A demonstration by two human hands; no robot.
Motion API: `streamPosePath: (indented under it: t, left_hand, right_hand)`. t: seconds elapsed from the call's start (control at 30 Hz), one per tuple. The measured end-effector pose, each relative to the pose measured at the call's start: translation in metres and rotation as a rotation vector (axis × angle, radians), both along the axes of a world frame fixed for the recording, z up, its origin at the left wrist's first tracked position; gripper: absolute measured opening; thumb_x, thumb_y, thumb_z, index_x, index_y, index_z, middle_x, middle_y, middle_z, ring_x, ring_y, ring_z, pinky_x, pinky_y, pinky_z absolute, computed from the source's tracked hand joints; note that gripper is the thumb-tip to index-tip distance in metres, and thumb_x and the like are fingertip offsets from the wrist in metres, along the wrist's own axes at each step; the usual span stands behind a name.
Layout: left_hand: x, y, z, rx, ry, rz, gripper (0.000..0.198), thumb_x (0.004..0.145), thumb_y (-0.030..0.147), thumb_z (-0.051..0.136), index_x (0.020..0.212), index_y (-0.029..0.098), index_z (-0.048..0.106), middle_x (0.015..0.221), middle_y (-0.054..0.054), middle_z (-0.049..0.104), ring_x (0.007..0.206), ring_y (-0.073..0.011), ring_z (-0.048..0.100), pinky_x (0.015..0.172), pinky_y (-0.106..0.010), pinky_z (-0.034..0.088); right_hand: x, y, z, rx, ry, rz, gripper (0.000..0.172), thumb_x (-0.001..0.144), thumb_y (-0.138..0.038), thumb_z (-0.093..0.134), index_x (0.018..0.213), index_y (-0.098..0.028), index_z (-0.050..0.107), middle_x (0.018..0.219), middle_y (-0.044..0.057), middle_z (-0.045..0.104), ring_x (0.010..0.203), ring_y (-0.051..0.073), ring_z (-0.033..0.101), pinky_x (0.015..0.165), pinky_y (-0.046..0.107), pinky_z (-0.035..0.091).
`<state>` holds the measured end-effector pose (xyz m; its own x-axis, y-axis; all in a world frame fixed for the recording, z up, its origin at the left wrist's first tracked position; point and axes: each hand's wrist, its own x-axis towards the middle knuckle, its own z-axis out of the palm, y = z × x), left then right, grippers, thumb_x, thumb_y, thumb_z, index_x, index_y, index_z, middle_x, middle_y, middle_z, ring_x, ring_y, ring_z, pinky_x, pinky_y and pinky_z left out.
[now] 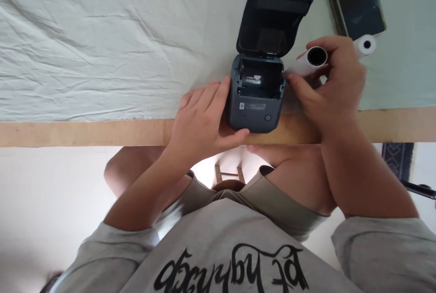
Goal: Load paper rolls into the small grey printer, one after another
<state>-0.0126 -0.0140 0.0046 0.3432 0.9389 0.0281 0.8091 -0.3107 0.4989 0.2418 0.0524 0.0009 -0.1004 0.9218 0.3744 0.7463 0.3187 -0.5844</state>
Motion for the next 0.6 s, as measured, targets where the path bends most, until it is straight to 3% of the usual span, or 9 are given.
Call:
streamPosePath:
  t: [0.17,0.27,0.33,0.43,0.5,0.6]
  left_hand:
    - [0.000,0.001,0.000,0.017,0.018,0.002,0.088,0.085,0.067,0.059,0.152,0.012,0.043,0.150,-0.020,0.057,0.137,-0.0410,0.055,0.111,-0.052,0.041]
    - [0.001,0.001,0.000,0.019,0.027,0.002,0.089,0.084,0.068,0.059,0.151,0.011,0.044,0.149,-0.020,0.058,0.136,-0.0408,0.056,0.110,-0.051,0.042]
    - [0.001,0.001,0.000,0.016,0.025,0.001,0.089,0.085,0.069,0.058,0.152,0.011,0.043,0.150,-0.020,0.057,0.136,-0.0408,0.056,0.110,-0.052,0.042]
    - [0.001,0.000,0.001,0.011,0.022,0.008,0.088,0.086,0.071,0.056,0.152,0.013,0.043,0.150,-0.019,0.058,0.136,-0.0398,0.055,0.111,-0.051,0.041]
    - [0.001,0.000,0.001,0.003,0.025,0.008,0.087,0.086,0.070,0.057,0.152,0.015,0.043,0.150,-0.018,0.058,0.137,-0.0392,0.055,0.111,-0.051,0.042]
    - [0.001,0.001,0.002,0.002,0.024,0.001,0.088,0.085,0.069,0.058,0.152,0.013,0.044,0.149,-0.019,0.058,0.136,-0.0391,0.056,0.111,-0.051,0.042]
  right_hand:
    - [-0.004,-0.005,-0.004,-0.128,0.026,0.002,0.060,0.065,-0.010,0.070,0.121,-0.027,0.058,0.106,0.006,0.077,0.068,0.018,0.063,0.071,0.038,0.053]
    - [-0.002,-0.009,-0.001,-0.086,0.000,0.074,0.060,0.065,-0.013,0.070,0.122,-0.026,0.058,0.113,0.009,0.077,0.086,0.025,0.071,0.076,0.042,0.056]
    - [0.009,-0.009,0.002,0.024,-0.059,0.091,0.056,0.066,-0.019,0.071,0.121,-0.027,0.062,0.116,0.009,0.075,0.100,0.029,0.071,0.078,0.045,0.055]
    - [0.039,0.000,0.000,0.317,-0.132,0.023,0.046,0.068,-0.040,0.075,0.112,-0.030,0.068,0.105,0.003,0.073,0.094,0.029,0.068,0.077,0.048,0.050]
    - [0.061,0.011,-0.006,0.451,-0.161,-0.053,0.049,0.067,-0.047,0.075,0.113,-0.031,0.070,0.107,0.004,0.072,0.099,0.031,0.068,0.076,0.048,0.046]
    - [0.077,0.026,-0.018,0.363,-0.170,-0.118,0.064,0.057,-0.020,0.075,0.120,-0.027,0.065,0.118,0.009,0.068,0.103,0.031,0.066,0.074,0.043,0.046]
